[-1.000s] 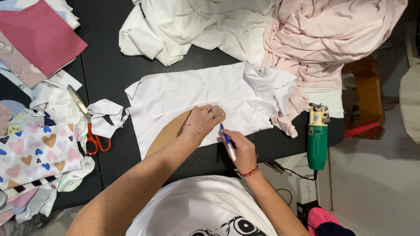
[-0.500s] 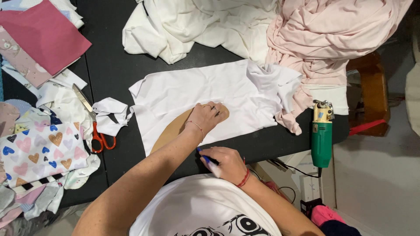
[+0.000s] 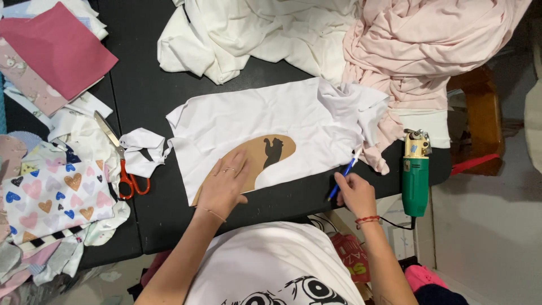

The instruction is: The person lays a white t-shirt on a table, places a cardboard pattern on it, and traces the outline with a pen. They then use a green electric fabric cutter to cut the shirt along the traced line. Finally, they sort through a pile of patterned fabric scraps.

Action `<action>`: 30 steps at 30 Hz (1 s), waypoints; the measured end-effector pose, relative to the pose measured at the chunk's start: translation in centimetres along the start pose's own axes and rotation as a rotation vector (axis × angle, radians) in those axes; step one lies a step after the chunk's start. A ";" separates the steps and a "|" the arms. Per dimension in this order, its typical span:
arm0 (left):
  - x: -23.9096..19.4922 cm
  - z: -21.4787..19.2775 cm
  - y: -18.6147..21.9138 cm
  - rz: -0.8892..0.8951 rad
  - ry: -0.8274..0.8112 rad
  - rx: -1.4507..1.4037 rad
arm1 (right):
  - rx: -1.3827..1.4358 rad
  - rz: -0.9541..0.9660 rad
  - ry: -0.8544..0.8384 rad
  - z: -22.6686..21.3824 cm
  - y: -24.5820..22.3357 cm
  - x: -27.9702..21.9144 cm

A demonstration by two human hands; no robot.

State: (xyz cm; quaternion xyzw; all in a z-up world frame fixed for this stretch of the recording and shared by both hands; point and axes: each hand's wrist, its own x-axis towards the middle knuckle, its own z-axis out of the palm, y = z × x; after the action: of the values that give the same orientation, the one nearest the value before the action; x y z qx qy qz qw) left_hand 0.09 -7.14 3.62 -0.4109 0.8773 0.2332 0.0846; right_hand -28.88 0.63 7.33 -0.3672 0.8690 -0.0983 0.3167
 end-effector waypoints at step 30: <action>-1.3 -2.6 4.9 -0.230 0.204 -0.409 | 0.188 0.255 -0.082 -3.7 -1.4 -3.4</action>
State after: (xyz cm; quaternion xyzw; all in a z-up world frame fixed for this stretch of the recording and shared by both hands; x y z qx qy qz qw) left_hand -2.63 -4.76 7.99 -0.5378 0.7635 0.3520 -0.0633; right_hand -28.56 1.85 12.37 -0.2262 0.8820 -0.1232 0.3946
